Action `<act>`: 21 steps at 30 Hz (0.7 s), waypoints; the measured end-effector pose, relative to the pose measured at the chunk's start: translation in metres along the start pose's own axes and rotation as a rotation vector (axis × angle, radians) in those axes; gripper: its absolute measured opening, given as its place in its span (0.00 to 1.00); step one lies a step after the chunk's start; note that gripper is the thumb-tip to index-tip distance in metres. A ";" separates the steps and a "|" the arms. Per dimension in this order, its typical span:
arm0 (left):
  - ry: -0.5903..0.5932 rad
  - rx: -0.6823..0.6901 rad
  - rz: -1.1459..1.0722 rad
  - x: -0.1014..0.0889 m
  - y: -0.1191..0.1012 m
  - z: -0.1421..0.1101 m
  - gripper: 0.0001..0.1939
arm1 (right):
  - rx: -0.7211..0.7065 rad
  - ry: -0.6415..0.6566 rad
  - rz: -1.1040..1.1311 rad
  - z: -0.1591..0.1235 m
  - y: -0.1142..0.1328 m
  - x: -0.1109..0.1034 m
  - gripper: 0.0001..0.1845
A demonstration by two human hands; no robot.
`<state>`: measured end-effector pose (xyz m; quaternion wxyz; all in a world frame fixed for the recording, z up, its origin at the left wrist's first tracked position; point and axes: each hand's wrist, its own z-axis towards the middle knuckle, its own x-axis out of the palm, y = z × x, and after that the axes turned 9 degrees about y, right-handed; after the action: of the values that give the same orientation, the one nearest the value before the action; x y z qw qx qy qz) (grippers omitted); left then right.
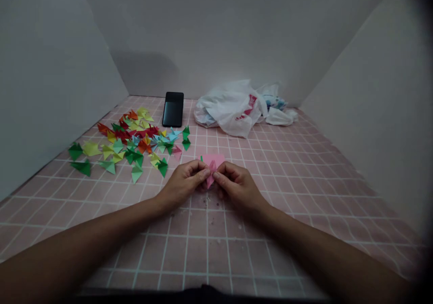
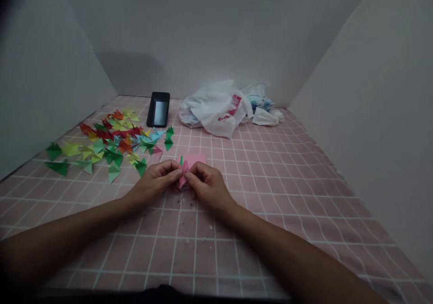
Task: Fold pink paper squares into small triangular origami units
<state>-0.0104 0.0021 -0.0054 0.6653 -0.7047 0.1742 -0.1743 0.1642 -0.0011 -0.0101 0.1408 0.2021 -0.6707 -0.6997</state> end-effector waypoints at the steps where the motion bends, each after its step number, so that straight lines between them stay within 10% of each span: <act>1: 0.007 0.000 -0.006 0.001 0.000 0.000 0.16 | -0.003 -0.010 -0.017 0.000 0.000 0.000 0.13; 21: 0.227 -0.076 0.140 -0.002 -0.003 -0.003 0.16 | 0.041 0.008 0.001 -0.003 0.003 -0.002 0.19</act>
<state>-0.0131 0.0009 -0.0020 0.6248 -0.6912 0.3035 -0.1994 0.1669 -0.0029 -0.0069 0.1398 0.2073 -0.6844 -0.6849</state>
